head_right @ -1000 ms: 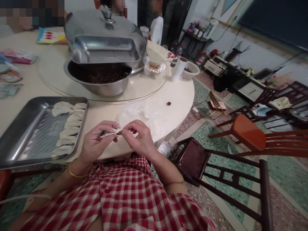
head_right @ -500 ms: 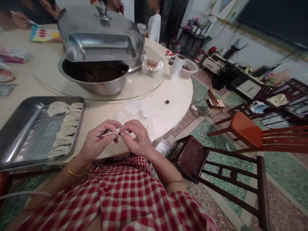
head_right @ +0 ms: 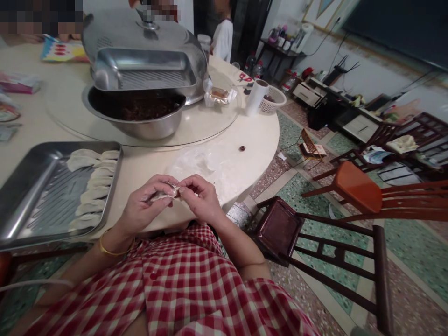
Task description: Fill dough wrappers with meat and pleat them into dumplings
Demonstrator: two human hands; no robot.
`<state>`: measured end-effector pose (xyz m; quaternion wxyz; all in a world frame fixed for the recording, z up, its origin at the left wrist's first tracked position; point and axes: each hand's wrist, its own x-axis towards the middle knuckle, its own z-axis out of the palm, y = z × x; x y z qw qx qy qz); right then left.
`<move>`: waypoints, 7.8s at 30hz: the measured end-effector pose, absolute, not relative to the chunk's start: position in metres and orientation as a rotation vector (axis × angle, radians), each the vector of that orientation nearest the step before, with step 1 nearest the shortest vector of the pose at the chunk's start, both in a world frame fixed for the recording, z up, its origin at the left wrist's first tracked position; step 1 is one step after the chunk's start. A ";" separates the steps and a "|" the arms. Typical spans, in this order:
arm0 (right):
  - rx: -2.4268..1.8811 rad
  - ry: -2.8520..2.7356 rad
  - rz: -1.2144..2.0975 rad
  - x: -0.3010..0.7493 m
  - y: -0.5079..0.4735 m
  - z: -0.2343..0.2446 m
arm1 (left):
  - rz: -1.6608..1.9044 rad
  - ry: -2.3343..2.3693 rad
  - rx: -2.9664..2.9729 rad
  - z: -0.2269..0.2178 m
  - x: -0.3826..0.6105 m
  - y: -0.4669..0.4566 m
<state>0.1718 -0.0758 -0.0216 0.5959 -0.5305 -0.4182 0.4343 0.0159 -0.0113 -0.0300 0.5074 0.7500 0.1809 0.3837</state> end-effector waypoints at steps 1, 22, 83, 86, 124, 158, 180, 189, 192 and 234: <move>-1.214 -0.906 1.098 0.173 -0.075 -0.022 | 0.930 0.431 1.837 -0.030 0.016 -0.011; -1.151 -1.339 0.599 0.172 -0.085 -0.023 | 0.948 0.576 1.697 -0.030 0.022 -0.017; -1.257 -1.346 -0.217 0.149 -0.082 -0.050 | 0.964 0.812 1.267 -0.021 0.022 -0.031; -1.258 -1.362 -0.170 0.150 -0.082 -0.048 | 0.992 0.787 1.346 -0.023 0.020 -0.033; -1.121 -1.408 -0.066 0.145 -0.088 -0.060 | 0.682 0.522 1.456 -0.026 -0.002 -0.041; -1.086 -1.262 0.071 0.122 -0.076 -0.071 | 0.978 0.709 1.363 -0.027 0.008 -0.040; -1.100 -1.043 0.287 0.112 -0.073 -0.077 | 1.174 0.856 1.933 -0.036 -0.006 -0.032; -1.139 -1.101 0.380 0.111 -0.074 -0.084 | 1.250 0.903 2.137 -0.031 -0.003 -0.027; -1.151 -1.110 0.347 0.110 -0.073 -0.085 | 1.259 0.925 2.123 -0.031 -0.003 -0.027; -1.140 -0.767 0.713 0.100 -0.070 -0.073 | 1.262 0.962 2.364 -0.038 -0.017 -0.028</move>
